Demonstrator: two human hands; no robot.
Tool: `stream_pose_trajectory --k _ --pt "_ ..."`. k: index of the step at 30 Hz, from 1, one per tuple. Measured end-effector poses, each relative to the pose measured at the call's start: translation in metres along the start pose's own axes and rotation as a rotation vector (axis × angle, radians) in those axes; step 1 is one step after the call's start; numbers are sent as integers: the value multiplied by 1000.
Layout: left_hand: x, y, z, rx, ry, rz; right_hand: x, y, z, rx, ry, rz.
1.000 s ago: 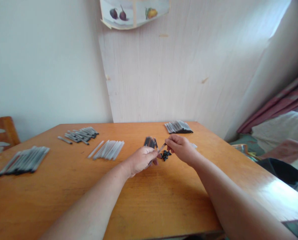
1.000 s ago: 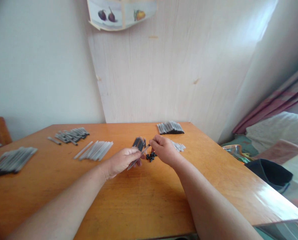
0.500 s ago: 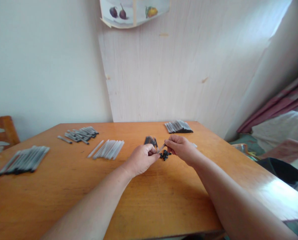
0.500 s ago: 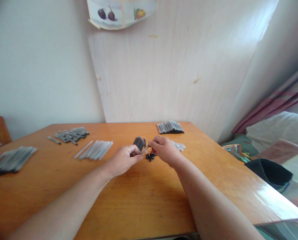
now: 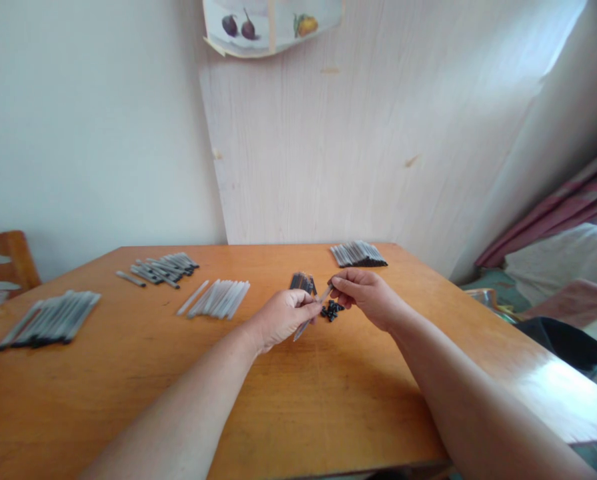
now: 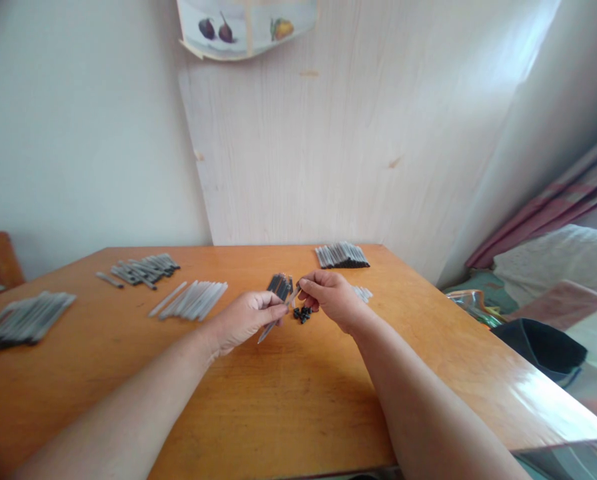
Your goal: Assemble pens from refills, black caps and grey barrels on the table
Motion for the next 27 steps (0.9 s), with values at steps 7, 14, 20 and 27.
stream_pose_trajectory --k 7,14,20,27 --pt "4 2 -1 -28 100 -21 -1 1 0 4 -20 23" --pt "1 5 3 9 -7 89 -1 0 -1 51 -44 14" --pt "1 5 4 35 -32 140 2 1 -2 64 -51 50" --pt "-7 3 4 33 -113 47 -38 11 -1 41 -276 -62"
Point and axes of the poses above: each hand's wrist, its own z-axis towards the middle knuckle, its own x-axis out of the palm, y = z × x, the point moved 5 cm from there along z, towards the middle knuckle, and after that the axes turned 4 degrees about -x, right-handed, at the moved point
